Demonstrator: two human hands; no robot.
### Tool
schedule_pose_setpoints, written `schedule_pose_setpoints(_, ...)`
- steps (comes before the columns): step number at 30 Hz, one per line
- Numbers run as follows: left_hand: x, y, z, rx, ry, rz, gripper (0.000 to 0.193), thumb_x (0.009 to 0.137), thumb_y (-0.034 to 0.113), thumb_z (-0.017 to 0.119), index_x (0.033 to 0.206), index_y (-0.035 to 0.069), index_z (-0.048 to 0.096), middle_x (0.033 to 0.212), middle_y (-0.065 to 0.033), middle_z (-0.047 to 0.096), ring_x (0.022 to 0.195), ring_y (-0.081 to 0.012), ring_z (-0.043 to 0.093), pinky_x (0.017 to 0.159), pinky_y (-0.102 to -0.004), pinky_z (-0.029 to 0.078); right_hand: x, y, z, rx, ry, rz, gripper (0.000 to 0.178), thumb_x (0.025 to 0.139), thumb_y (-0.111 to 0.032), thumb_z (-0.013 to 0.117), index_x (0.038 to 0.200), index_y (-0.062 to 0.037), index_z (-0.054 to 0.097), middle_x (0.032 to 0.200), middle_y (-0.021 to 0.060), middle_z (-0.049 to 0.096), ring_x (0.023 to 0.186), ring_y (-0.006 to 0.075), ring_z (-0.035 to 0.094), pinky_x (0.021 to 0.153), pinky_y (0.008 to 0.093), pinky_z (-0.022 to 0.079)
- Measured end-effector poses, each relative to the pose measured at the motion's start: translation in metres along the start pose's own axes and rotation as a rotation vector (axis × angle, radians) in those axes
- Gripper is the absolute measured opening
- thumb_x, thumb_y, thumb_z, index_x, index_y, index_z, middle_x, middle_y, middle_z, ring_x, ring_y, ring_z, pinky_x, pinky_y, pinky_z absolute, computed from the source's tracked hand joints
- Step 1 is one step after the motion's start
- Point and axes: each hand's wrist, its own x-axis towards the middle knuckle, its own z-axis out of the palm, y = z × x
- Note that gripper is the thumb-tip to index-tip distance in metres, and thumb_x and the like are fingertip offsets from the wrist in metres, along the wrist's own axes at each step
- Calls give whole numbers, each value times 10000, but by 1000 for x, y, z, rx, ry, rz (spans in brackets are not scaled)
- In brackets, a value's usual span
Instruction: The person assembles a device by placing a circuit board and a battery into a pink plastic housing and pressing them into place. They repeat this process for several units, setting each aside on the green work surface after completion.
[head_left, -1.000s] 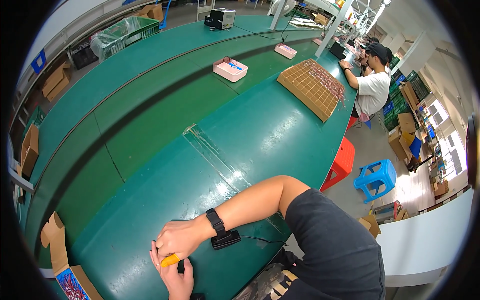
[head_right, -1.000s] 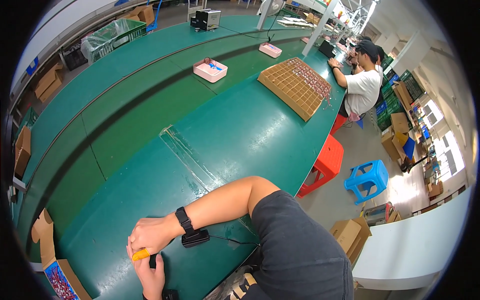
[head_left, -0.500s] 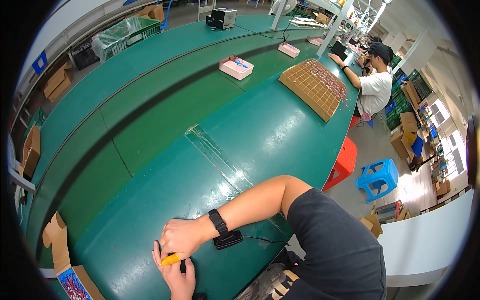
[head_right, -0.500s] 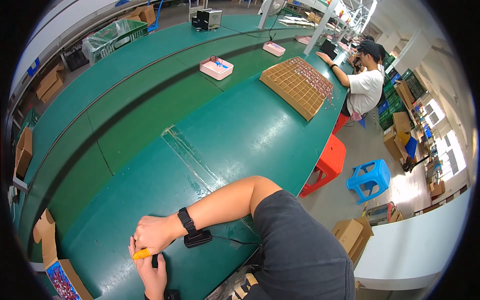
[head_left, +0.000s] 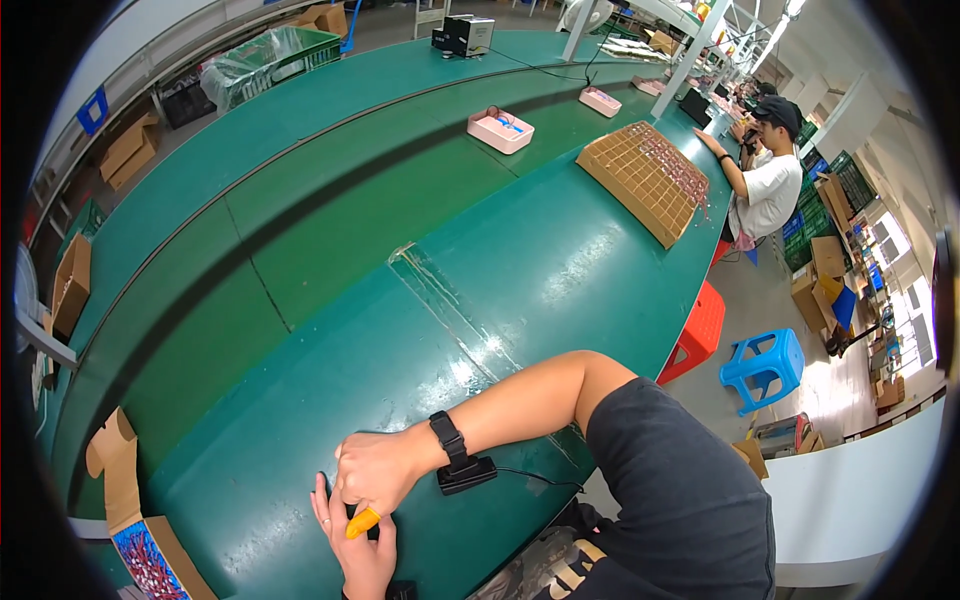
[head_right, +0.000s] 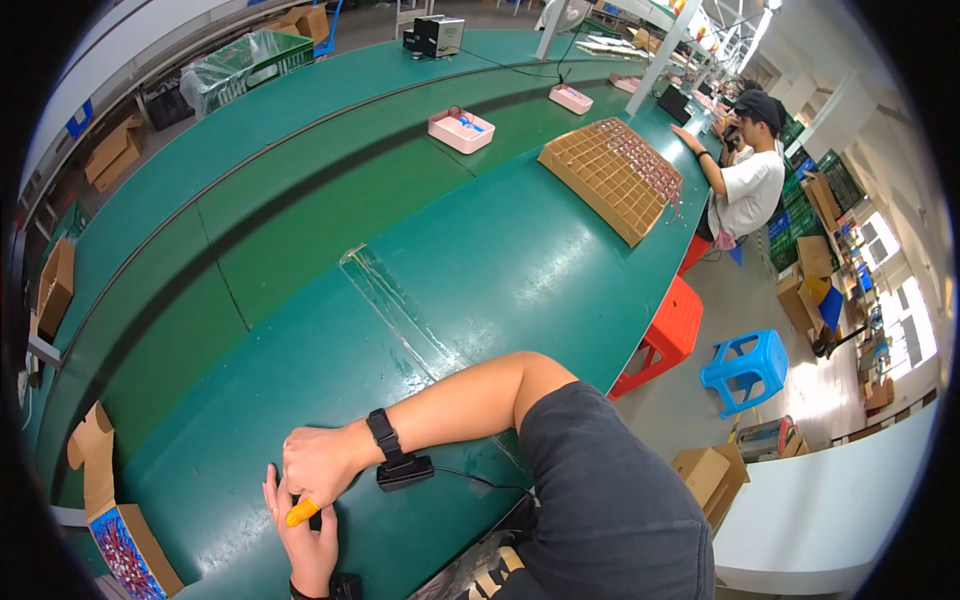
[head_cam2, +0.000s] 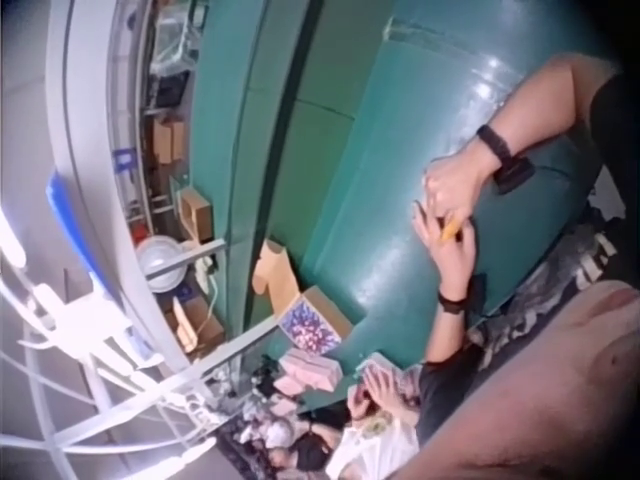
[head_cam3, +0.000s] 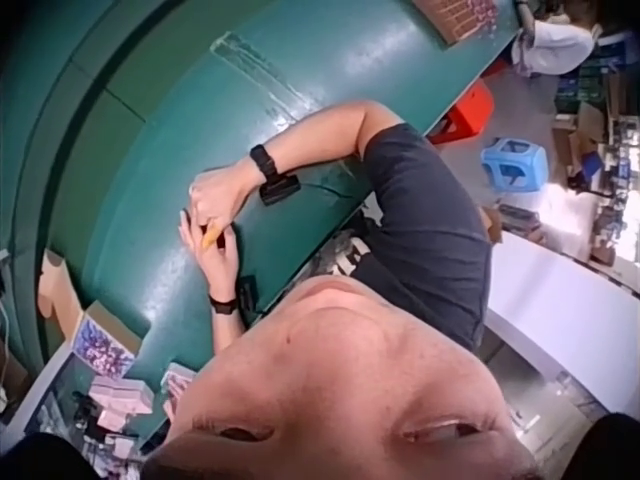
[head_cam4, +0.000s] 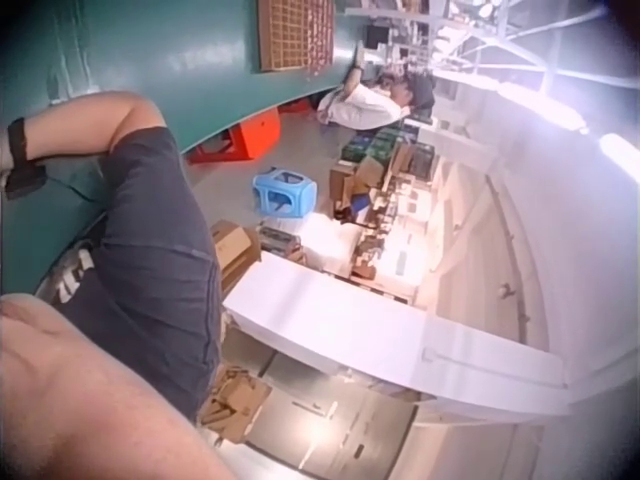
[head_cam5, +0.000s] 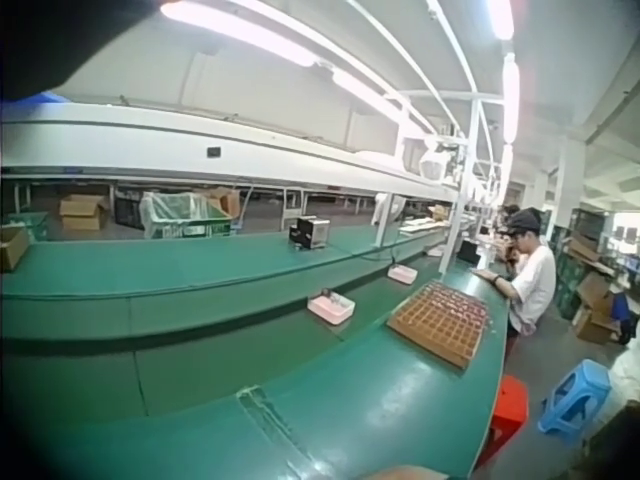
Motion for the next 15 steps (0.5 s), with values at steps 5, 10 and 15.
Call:
schedule_pose_setpoints(5,-3,-4,1,21,3,21,430,872,62,712,1298,7,680,1503,-231,558,1537,-526,365,1275,-674,214,3,-2,3,23,64,-16,585,961,-472,702,565,-44,650,582,148,632,548,380,631,541,476,492)
schedule_pose_setpoints(10,-4,-4,-1,21,-3,27,413,866,79,721,1274,24,700,1510,-235,556,1537,-522,369,1273,-681,212,3,1,5,42,88,-7,580,969,-461,700,571,-41,649,594,150,639,567,386,638,574,477,507)
schedule_pose_setpoints(15,-7,-6,0,21,1,27,415,866,80,716,1278,30,700,1515,-238,562,1533,-521,379,1274,-676,213,4,2,7,44,61,-11,580,979,-452,692,575,-38,647,602,153,642,572,387,638,602,482,514)
